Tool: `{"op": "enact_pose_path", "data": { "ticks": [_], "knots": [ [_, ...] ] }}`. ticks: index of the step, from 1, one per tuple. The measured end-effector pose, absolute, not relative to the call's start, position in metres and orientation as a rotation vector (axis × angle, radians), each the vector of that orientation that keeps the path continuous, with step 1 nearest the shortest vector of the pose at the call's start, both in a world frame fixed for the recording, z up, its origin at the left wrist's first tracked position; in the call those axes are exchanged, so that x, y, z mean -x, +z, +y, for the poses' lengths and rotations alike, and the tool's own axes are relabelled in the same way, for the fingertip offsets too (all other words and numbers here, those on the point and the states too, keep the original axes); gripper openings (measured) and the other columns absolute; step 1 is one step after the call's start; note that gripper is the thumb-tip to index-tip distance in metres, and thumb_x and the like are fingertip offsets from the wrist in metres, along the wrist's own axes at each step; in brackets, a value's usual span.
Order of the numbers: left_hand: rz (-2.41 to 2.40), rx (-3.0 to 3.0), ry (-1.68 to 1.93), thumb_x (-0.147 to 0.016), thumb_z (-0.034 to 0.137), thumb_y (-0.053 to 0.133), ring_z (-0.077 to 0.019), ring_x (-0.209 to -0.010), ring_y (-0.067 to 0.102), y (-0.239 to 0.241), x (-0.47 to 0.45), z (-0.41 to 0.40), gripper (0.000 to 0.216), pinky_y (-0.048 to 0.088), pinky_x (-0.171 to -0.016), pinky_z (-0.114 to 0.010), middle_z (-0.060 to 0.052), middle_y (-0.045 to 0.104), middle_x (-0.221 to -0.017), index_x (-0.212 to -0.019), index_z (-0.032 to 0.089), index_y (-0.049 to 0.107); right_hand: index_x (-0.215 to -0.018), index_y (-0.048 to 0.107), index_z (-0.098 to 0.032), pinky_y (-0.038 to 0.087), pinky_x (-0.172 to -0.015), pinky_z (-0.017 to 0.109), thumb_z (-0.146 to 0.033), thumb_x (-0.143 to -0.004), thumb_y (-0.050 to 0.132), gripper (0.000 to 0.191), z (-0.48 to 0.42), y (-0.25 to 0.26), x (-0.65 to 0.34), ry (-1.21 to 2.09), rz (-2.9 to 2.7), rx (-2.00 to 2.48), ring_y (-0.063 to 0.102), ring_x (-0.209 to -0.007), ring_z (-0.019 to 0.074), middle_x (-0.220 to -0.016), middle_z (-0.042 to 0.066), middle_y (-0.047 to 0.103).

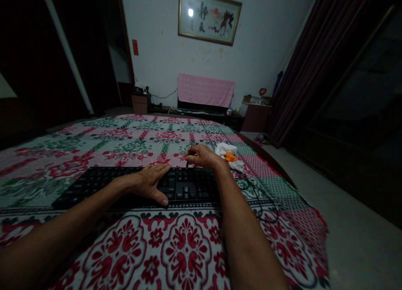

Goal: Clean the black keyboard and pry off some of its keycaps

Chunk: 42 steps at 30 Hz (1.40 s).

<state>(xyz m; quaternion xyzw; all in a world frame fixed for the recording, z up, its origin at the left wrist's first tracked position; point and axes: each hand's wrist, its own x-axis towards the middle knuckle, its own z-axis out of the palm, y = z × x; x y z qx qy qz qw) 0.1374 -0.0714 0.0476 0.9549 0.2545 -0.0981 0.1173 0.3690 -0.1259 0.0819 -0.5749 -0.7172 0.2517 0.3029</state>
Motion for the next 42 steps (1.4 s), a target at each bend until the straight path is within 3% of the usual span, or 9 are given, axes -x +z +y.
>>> {"op": "enact_pose_path", "data": {
  "ticks": [8,16,26,33,42],
  "knots": [
    [0.736,-2.802,-0.259,-0.048,0.084,0.049,-0.0363,-0.135,0.003,0.044,-0.137,-0.068,0.127,0.007,-0.108,-0.053,-0.017,0.005,-0.149,-0.143,0.014,0.004,-0.079,0.060,-0.013,0.041,-0.058,0.018,-0.020,-0.078,0.039,0.022,-0.116,0.069,-0.372,0.455,-1.734,1.761,0.057,-0.065,0.0110,-0.073,0.003,0.065],
    [0.741,-2.790,-0.265,-0.046,0.085,0.049,-0.0361,-0.135,0.003,0.046,-0.137,-0.070,0.129,0.007,-0.108,-0.052,-0.018,0.005,-0.149,-0.143,0.012,0.005,-0.089,0.068,-0.016,0.042,-0.061,0.018,-0.022,-0.066,0.061,0.025,-0.121,0.065,-0.375,0.578,-2.029,1.815,0.059,-0.070,0.0120,-0.080,0.000,0.068],
    [0.726,-2.787,-0.262,-0.047,0.084,0.050,-0.0346,-0.136,0.006,0.056,-0.138,-0.077,0.127,0.007,-0.108,-0.052,-0.018,0.010,-0.149,-0.143,0.011,0.008,-0.084,0.069,-0.016,0.043,-0.060,0.018,-0.024,-0.069,0.060,0.020,-0.115,0.054,-0.379,0.644,-1.968,1.791,0.059,-0.067,0.0110,-0.076,-0.001,0.068],
    [0.729,-2.772,-0.253,-0.046,0.083,0.051,-0.0355,-0.136,0.007,0.060,-0.138,-0.080,0.128,0.008,-0.108,-0.053,-0.018,0.010,-0.149,-0.143,0.010,0.008,-0.080,0.071,-0.016,0.042,-0.059,0.020,-0.024,-0.071,0.057,0.019,-0.076,0.050,-0.388,0.148,-1.652,2.183,0.061,-0.068,0.0144,-0.073,0.003,0.069],
    [0.718,-2.750,-0.212,-0.048,0.080,0.052,-0.0370,-0.135,0.005,0.054,-0.138,-0.077,0.127,0.007,-0.107,-0.056,-0.017,0.008,-0.149,-0.143,0.010,0.006,-0.088,0.072,-0.016,0.042,-0.068,0.020,-0.022,-0.073,0.054,0.024,-0.027,0.041,-0.403,-0.001,-1.693,2.234,0.062,-0.077,0.0159,-0.085,0.006,0.071]
  ]
}}
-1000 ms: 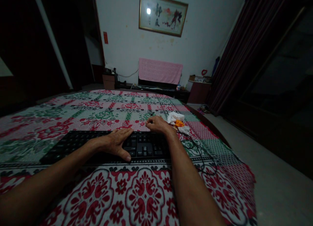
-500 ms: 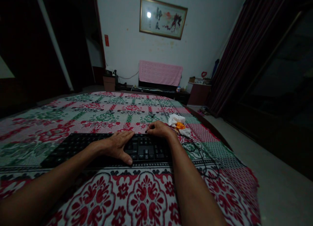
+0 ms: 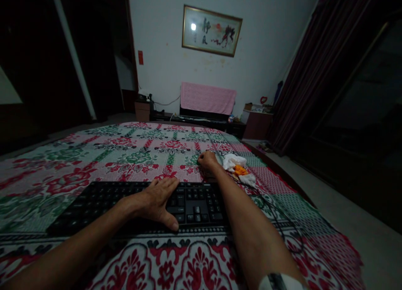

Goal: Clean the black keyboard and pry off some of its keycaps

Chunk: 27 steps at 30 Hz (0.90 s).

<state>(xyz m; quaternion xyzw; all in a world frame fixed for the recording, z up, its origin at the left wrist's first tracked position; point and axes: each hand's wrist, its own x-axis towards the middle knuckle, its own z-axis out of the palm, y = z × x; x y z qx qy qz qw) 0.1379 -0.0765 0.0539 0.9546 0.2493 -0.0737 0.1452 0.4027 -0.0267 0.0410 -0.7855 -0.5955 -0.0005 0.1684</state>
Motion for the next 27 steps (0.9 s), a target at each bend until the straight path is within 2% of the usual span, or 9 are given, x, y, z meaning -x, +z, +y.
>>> {"op": "enact_pose_path", "data": {
  "ticks": [8,14,19,27],
  "knots": [
    [0.697,-2.741,-0.193,-0.050,0.080,0.051,-0.0350,-0.136,0.003,0.056,-0.137,-0.077,0.126,0.005,-0.108,-0.055,-0.018,0.006,-0.149,-0.143,0.009,0.005,-0.089,0.072,-0.016,0.041,-0.074,0.020,-0.021,-0.078,0.049,0.026,-0.016,0.029,-0.412,-0.084,-1.745,2.259,0.062,-0.081,0.0155,-0.090,0.005,0.071],
    [0.724,-2.734,-0.204,-0.050,0.078,0.053,-0.0355,-0.136,0.004,0.058,-0.137,-0.079,0.124,0.007,-0.108,-0.054,-0.017,0.006,-0.149,-0.143,0.011,0.006,-0.093,0.071,-0.019,0.041,-0.072,0.017,-0.020,-0.075,0.054,0.025,-0.019,0.028,-0.412,-0.085,-1.775,2.275,0.062,-0.085,0.0143,-0.093,0.003,0.070],
    [0.714,-2.731,-0.197,-0.049,0.078,0.054,-0.0347,-0.136,0.005,0.057,-0.137,-0.079,0.126,0.007,-0.108,-0.054,-0.018,0.007,-0.149,-0.143,0.009,0.005,-0.094,0.071,-0.018,0.042,-0.076,0.018,-0.019,-0.075,0.053,0.026,-0.019,0.028,-0.409,-0.120,-1.785,2.289,0.062,-0.088,0.0154,-0.094,0.006,0.070],
    [0.705,-2.717,-0.196,-0.051,0.076,0.054,-0.0342,-0.136,0.003,0.056,-0.136,-0.077,0.124,0.004,-0.108,-0.054,-0.018,0.006,-0.149,-0.143,0.008,0.005,-0.103,0.068,-0.024,0.043,-0.079,0.021,-0.024,-0.079,0.048,0.030,-0.002,0.036,-0.412,-0.202,-1.760,2.301,0.061,-0.094,0.0169,-0.103,0.005,0.068]
  ]
}}
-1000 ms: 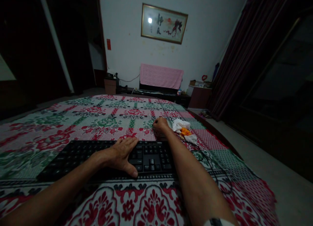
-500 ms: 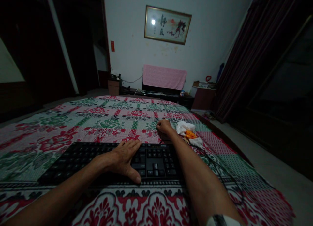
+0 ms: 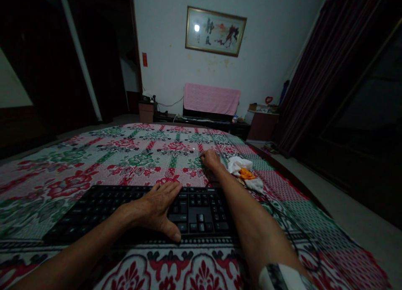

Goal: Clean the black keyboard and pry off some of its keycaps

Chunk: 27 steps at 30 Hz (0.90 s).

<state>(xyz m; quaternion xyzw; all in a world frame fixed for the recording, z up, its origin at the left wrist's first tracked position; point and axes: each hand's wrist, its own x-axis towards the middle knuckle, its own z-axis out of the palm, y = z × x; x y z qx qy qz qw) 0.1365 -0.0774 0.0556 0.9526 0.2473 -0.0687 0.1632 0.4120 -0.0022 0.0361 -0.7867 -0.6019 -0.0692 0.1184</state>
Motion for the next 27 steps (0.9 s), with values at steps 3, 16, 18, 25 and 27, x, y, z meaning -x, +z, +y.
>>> {"op": "enact_pose_path", "data": {
  "ticks": [3,16,18,25,27],
  "knots": [
    [0.710,-2.714,-0.194,-0.052,0.076,0.053,-0.0337,-0.136,0.003,0.056,-0.136,-0.077,0.123,0.004,-0.108,-0.054,-0.017,0.006,-0.149,-0.143,0.009,0.005,-0.101,0.068,-0.025,0.044,-0.077,0.023,-0.026,-0.078,0.051,0.029,0.007,0.034,-0.413,-0.210,-1.739,2.337,0.061,-0.092,0.0179,-0.101,0.004,0.068],
    [0.712,-2.717,-0.198,-0.052,0.077,0.052,-0.0345,-0.136,0.004,0.059,-0.136,-0.079,0.123,0.005,-0.108,-0.053,-0.018,0.008,-0.149,-0.142,0.006,0.008,-0.098,0.069,-0.025,0.043,-0.075,0.023,-0.024,-0.078,0.049,0.028,0.009,0.030,-0.415,-0.185,-1.744,2.383,0.061,-0.091,0.0180,-0.100,0.006,0.068],
    [0.712,-2.717,-0.199,-0.052,0.077,0.052,-0.0342,-0.136,0.005,0.060,-0.136,-0.080,0.123,0.005,-0.108,-0.053,-0.018,0.008,-0.149,-0.142,0.007,0.008,-0.094,0.070,-0.023,0.043,-0.073,0.021,-0.024,-0.079,0.048,0.027,0.007,0.034,-0.415,-0.184,-1.748,2.381,0.061,-0.088,0.0172,-0.095,0.006,0.069],
    [0.715,-2.713,-0.204,-0.052,0.077,0.052,-0.0345,-0.136,0.004,0.059,-0.137,-0.080,0.122,0.007,-0.108,-0.054,-0.018,0.007,-0.149,-0.142,0.007,0.008,-0.094,0.070,-0.018,0.041,-0.073,0.020,-0.017,-0.079,0.044,0.030,0.000,0.048,-0.425,-0.193,-1.742,2.396,0.061,-0.087,0.0167,-0.094,0.007,0.069],
    [0.710,-2.714,-0.200,-0.052,0.077,0.052,-0.0353,-0.136,0.005,0.059,-0.136,-0.080,0.122,0.008,-0.108,-0.054,-0.018,0.007,-0.149,-0.143,0.008,0.008,-0.096,0.070,-0.021,0.042,-0.072,0.019,-0.015,-0.075,0.049,0.030,0.001,0.047,-0.428,-0.150,-1.767,2.406,0.061,-0.087,0.0161,-0.093,0.005,0.069]
  ]
}}
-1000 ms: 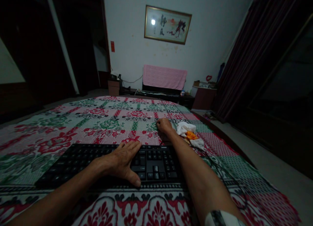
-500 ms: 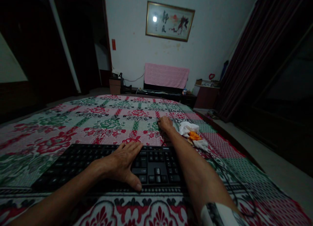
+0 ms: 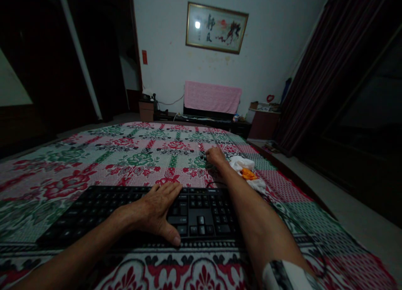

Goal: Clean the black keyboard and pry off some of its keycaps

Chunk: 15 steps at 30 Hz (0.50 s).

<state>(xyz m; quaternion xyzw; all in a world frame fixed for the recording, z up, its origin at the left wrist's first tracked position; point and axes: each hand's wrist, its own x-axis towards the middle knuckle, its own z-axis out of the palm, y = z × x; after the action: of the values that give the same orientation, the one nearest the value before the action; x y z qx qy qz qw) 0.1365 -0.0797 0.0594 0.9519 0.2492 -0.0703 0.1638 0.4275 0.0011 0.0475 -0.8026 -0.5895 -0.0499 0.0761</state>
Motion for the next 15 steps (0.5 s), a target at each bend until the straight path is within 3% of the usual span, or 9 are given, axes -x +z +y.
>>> {"op": "enact_pose_path", "data": {
  "ticks": [4,15],
  "knots": [
    [0.720,-2.717,-0.190,-0.052,0.077,0.052,-0.0362,-0.135,0.005,0.060,-0.136,-0.080,0.121,0.008,-0.107,-0.055,-0.017,0.008,-0.149,-0.143,0.011,0.009,-0.096,0.070,-0.024,0.043,-0.070,0.018,-0.013,-0.068,0.056,0.033,0.005,0.042,-0.427,-0.058,-1.827,2.419,0.062,-0.082,0.0156,-0.088,0.003,0.070],
    [0.720,-2.707,-0.205,-0.049,0.079,0.053,-0.0355,-0.136,0.003,0.058,-0.137,-0.079,0.125,0.006,-0.109,-0.052,-0.017,0.006,-0.149,-0.143,0.010,0.007,-0.100,0.069,-0.021,0.045,-0.074,0.021,-0.014,-0.071,0.051,0.035,0.010,0.036,-0.440,-0.093,-1.796,2.429,0.062,-0.090,0.0180,-0.099,0.007,0.069]
  ]
}}
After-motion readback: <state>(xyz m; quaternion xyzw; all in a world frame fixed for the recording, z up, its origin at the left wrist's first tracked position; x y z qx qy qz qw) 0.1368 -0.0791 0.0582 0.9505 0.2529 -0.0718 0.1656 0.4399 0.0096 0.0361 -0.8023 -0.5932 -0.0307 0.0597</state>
